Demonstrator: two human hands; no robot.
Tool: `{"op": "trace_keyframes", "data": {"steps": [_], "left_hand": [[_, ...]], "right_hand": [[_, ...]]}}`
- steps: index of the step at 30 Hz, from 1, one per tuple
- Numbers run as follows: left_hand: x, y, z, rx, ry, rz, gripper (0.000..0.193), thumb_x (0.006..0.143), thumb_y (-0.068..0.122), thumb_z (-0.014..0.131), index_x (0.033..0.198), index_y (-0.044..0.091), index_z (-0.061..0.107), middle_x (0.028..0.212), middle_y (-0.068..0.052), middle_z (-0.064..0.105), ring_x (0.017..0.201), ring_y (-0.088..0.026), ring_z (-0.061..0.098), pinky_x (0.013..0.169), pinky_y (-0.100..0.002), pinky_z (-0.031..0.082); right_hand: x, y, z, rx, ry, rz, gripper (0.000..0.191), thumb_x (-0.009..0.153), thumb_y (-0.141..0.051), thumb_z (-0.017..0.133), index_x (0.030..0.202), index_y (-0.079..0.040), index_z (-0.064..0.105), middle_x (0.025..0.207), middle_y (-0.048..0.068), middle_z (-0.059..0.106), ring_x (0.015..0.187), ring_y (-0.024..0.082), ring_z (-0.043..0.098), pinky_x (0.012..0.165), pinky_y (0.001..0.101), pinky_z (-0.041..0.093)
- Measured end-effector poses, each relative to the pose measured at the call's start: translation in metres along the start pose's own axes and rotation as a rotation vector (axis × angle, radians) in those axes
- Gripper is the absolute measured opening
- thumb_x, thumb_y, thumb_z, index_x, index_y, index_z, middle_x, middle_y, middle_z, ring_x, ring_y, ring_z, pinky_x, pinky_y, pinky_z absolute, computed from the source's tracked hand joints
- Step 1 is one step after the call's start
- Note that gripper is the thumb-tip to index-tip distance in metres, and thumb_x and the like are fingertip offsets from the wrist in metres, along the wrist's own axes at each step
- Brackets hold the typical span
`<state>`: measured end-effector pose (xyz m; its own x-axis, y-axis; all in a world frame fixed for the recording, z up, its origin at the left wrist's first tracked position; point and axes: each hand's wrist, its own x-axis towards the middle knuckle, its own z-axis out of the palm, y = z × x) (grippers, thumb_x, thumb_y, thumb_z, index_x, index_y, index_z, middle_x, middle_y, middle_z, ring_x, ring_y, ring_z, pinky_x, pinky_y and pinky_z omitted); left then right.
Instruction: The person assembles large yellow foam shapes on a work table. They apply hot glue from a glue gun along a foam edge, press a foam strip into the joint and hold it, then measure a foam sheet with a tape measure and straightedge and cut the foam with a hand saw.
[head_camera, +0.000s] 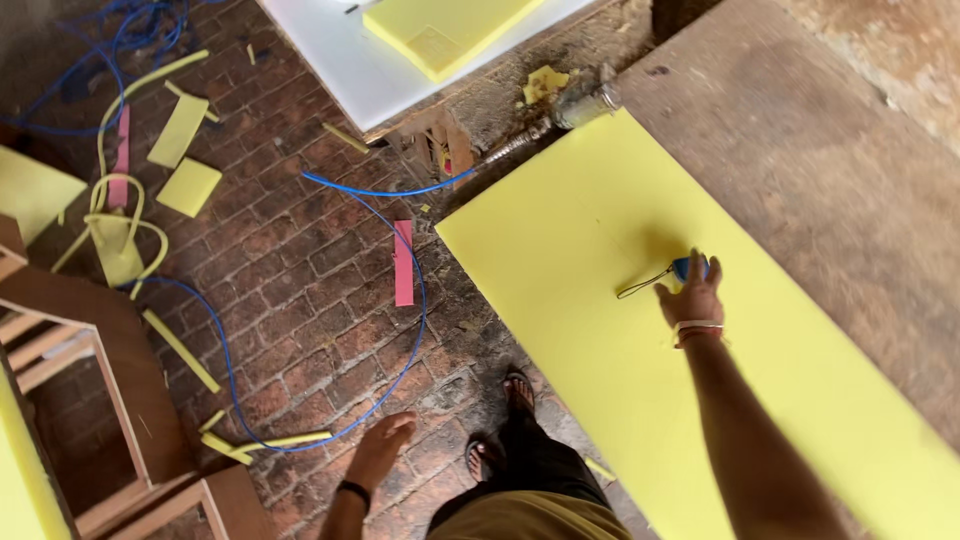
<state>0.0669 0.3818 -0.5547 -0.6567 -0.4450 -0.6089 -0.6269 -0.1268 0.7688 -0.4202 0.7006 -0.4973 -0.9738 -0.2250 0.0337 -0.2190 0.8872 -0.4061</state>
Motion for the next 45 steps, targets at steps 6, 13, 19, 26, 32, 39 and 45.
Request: {"op": "trace_keyframes", "data": {"steps": [6, 13, 19, 26, 32, 39, 45], "left_hand": [[0.007, 0.024, -0.016, 0.137, 0.226, -0.08, 0.037, 0.093, 0.034, 0.065, 0.124, 0.018, 0.076, 0.125, -0.006, 0.079, 0.119, -0.018, 0.072, 0.103, -0.035, 0.053], [0.017, 0.048, -0.037, 0.177, 0.204, -0.21, 0.041, 0.091, 0.042, 0.065, 0.125, 0.023, 0.075, 0.126, -0.005, 0.076, 0.116, -0.022, 0.073, 0.099, -0.035, 0.056], [0.068, 0.041, -0.101, 0.264, 0.273, -0.021, 0.037, 0.091, 0.039, 0.068, 0.12, 0.018, 0.077, 0.118, -0.012, 0.077, 0.112, -0.026, 0.071, 0.095, -0.038, 0.055], [0.111, 0.032, -0.18, 0.028, 0.313, -0.087, 0.037, 0.089, 0.034, 0.07, 0.118, 0.012, 0.075, 0.111, -0.009, 0.08, 0.106, -0.021, 0.075, 0.091, -0.034, 0.056], [0.131, 0.03, -0.221, 0.065, 0.305, -0.054, 0.038, 0.092, 0.035, 0.068, 0.118, 0.009, 0.076, 0.109, -0.009, 0.08, 0.104, -0.02, 0.076, 0.091, -0.034, 0.056], [0.169, 0.056, -0.214, 0.008, 0.197, -0.177, 0.041, 0.091, 0.038, 0.069, 0.122, 0.01, 0.073, 0.118, -0.008, 0.078, 0.111, -0.021, 0.073, 0.096, -0.034, 0.055], [0.219, 0.127, -0.233, 0.17, 0.151, -0.13, 0.045, 0.092, 0.039, 0.067, 0.128, 0.013, 0.069, 0.131, -0.008, 0.072, 0.124, -0.024, 0.067, 0.105, -0.039, 0.052]], "right_hand": [[0.007, -0.124, 0.059, 0.466, -0.043, -0.126, 0.041, 0.085, -0.02, 0.08, 0.124, -0.013, 0.069, 0.132, 0.013, 0.062, 0.103, 0.027, 0.068, 0.087, 0.0398, 0.059], [0.064, -0.267, 0.152, 1.067, -0.385, 0.073, 0.065, 0.094, -0.026, 0.076, 0.148, -0.007, 0.044, 0.112, 0.007, 0.073, 0.094, 0.017, 0.072, 0.071, 0.0311, 0.062], [0.161, -0.328, 0.187, 1.182, -0.269, 0.705, 0.068, 0.091, -0.028, 0.079, 0.144, -0.01, 0.041, 0.1, 0.009, 0.071, 0.077, 0.021, 0.068, 0.057, 0.034, 0.057], [0.184, -0.325, 0.197, 0.863, -0.079, 0.87, 0.064, 0.081, -0.026, 0.09, 0.126, -0.003, 0.05, 0.105, 0.012, 0.075, 0.08, 0.022, 0.074, 0.062, 0.036, 0.063], [0.178, -0.307, 0.202, 0.976, 0.086, 0.877, 0.045, 0.076, -0.016, 0.089, 0.107, 0.002, 0.061, 0.097, 0.013, 0.078, 0.07, 0.02, 0.076, 0.058, 0.0373, 0.064], [0.216, -0.274, 0.204, 1.195, 0.189, 0.881, 0.026, 0.079, -0.005, 0.073, 0.096, 0.011, 0.062, 0.094, 0.018, 0.075, 0.07, 0.027, 0.071, 0.058, 0.0419, 0.061], [0.21, -0.266, 0.219, 0.907, 0.359, 0.743, 0.032, 0.082, -0.011, 0.07, 0.105, 0.009, 0.061, 0.101, 0.016, 0.074, 0.081, 0.024, 0.073, 0.068, 0.0388, 0.064]]}}
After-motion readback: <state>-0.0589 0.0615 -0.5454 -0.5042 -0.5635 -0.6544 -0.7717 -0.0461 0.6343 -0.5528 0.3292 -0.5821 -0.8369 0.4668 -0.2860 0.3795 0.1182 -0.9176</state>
